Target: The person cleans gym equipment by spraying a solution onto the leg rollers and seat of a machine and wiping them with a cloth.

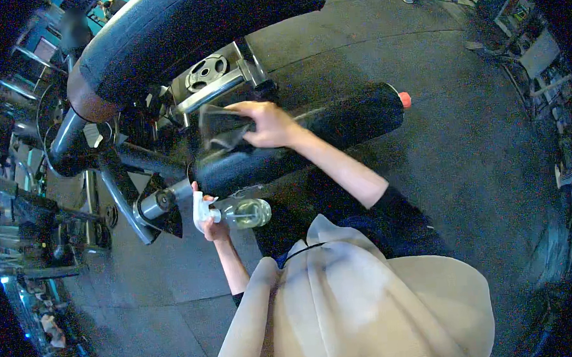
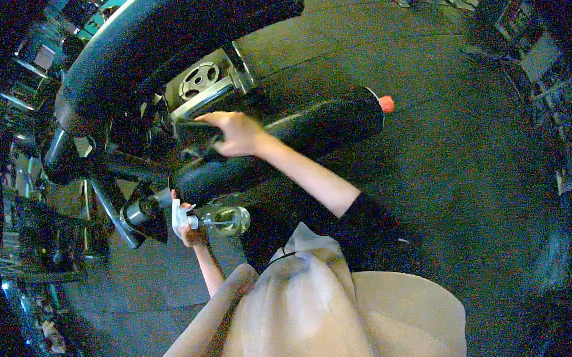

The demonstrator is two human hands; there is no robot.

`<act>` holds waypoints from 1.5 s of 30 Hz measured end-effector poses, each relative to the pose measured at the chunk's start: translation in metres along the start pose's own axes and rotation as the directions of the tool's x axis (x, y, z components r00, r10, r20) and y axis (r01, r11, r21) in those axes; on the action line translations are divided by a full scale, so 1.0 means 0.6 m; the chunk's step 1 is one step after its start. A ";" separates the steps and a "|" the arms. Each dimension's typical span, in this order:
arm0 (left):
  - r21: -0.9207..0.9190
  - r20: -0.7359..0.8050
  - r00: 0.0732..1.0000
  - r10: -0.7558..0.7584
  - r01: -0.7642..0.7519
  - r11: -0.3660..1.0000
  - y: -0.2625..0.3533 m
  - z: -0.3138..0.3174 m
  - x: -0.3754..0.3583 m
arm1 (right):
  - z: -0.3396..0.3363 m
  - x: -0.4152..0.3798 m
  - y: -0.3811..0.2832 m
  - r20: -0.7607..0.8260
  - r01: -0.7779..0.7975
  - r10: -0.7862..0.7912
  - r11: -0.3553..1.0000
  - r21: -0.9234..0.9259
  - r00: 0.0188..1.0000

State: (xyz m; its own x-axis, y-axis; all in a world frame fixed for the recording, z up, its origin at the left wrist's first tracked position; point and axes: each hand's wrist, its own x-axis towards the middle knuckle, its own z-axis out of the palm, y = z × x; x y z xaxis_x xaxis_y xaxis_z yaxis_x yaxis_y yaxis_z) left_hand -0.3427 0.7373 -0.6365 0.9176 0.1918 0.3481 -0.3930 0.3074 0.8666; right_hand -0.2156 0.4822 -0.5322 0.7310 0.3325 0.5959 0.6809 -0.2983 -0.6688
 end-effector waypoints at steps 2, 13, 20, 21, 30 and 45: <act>0.026 0.009 1.000 0.024 -0.025 0.999 -0.011 -0.014 -0.001 | 0.050 0.009 -0.010 -0.053 0.059 -0.062 0.997 -0.054 0.997; 0.103 -0.066 0.994 0.085 -0.078 0.992 -0.003 0.011 0.002 | -0.143 -0.050 0.035 -0.066 -0.016 -0.016 0.887 -0.462 0.998; -0.004 -0.008 0.995 0.102 -0.102 0.995 -0.014 -0.001 0.003 | -0.377 -0.146 0.129 -0.312 -0.381 0.231 0.696 -0.609 0.922; -0.004 0.002 0.996 0.084 -0.084 0.996 -0.015 -0.004 0.002 | -0.373 -0.144 0.128 -0.267 -0.315 0.187 0.730 -0.607 0.946; -0.017 -0.010 0.999 0.032 -0.032 0.999 -0.013 -0.005 -0.002 | -0.109 -0.043 0.014 0.111 0.057 -0.052 0.998 -0.037 0.992; -0.046 0.014 0.995 0.094 -0.093 0.995 -0.017 -0.010 0.005 | 0.024 -0.010 -0.022 -0.088 -0.031 -0.011 0.886 -0.462 0.996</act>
State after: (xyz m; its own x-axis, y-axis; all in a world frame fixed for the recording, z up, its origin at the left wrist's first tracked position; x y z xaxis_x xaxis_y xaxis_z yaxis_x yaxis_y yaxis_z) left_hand -0.3361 0.7406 -0.6465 0.8773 0.2071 0.4329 -0.4792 0.3306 0.8130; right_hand -0.2297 0.4973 -0.5331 0.7246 0.2557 0.6400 0.6015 -0.6880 -0.4061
